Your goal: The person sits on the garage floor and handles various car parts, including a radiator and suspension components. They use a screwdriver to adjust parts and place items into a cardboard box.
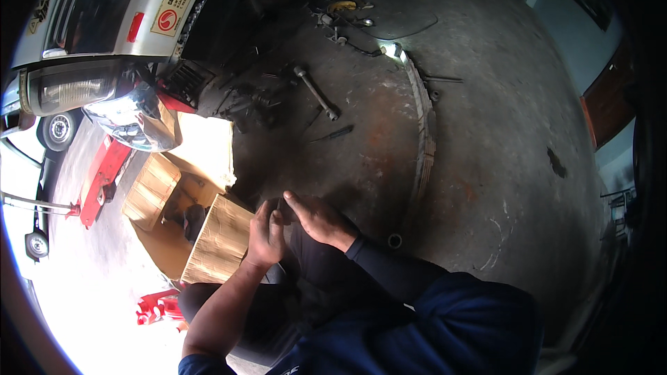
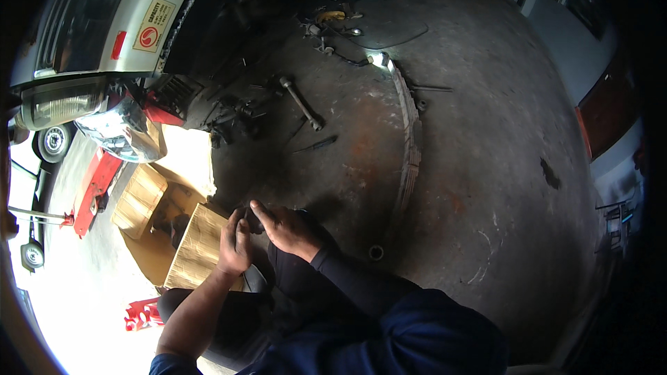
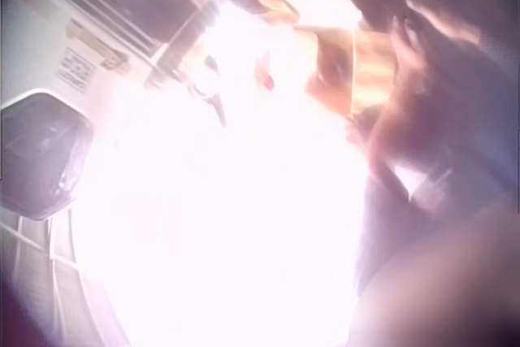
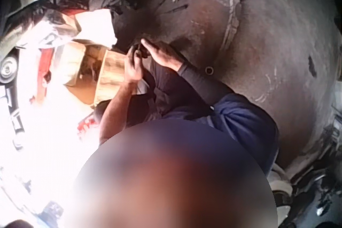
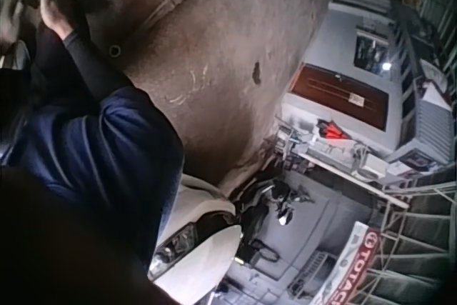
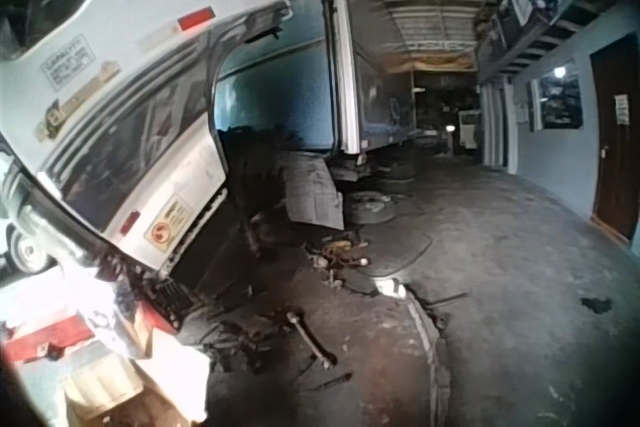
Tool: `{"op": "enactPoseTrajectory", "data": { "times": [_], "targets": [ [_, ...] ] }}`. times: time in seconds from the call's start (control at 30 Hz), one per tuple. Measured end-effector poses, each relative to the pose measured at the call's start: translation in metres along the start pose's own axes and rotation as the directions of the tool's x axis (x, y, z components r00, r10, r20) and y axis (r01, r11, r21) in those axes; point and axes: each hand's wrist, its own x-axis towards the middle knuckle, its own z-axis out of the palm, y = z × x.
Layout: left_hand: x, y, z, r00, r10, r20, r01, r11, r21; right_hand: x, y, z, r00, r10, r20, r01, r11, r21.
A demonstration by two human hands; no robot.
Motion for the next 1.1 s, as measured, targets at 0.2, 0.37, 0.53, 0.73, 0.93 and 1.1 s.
{"op": "enactPoseTrajectory", "data": {
  "times": [0.2,0.37,0.53,0.73,0.93,1.1],
  "targets": [
    [-0.002,0.0,-0.013,0.996,-0.085,-0.032,0.086,0.996,0.025,0.009,0.002,-0.008,0.983,-0.162,0.083,0.163,0.987,0.001],
    [0.002,-0.008,-0.013,0.999,-0.043,-0.031,0.042,0.998,-0.04,0.007,-0.046,-0.03,1.0,0.007,0.007,-0.008,0.988,0.156],
    [0.002,-0.007,-0.006,0.991,-0.125,-0.051,0.11,0.968,-0.227,0.016,-0.068,-0.033,0.932,-0.36,-0.042,0.36,0.933,-0.019],
    [0.003,0.009,-0.014,0.941,-0.295,0.165,0.335,0.749,-0.571,0.017,-0.073,-0.035,0.966,-0.256,-0.025,0.257,0.966,0.036],
    [0.007,0.012,-0.017,0.918,-0.344,0.197,0.394,0.735,-0.552,0.018,-0.08,-0.038,0.952,-0.305,-0.033,0.304,0.952,-0.034],
    [0.009,0.006,-0.017,0.923,-0.326,0.206,0.385,0.743,-0.548,0.016,-0.081,-0.039,0.944,-0.326,-0.054,0.322,0.944,-0.069]
  ]
}}
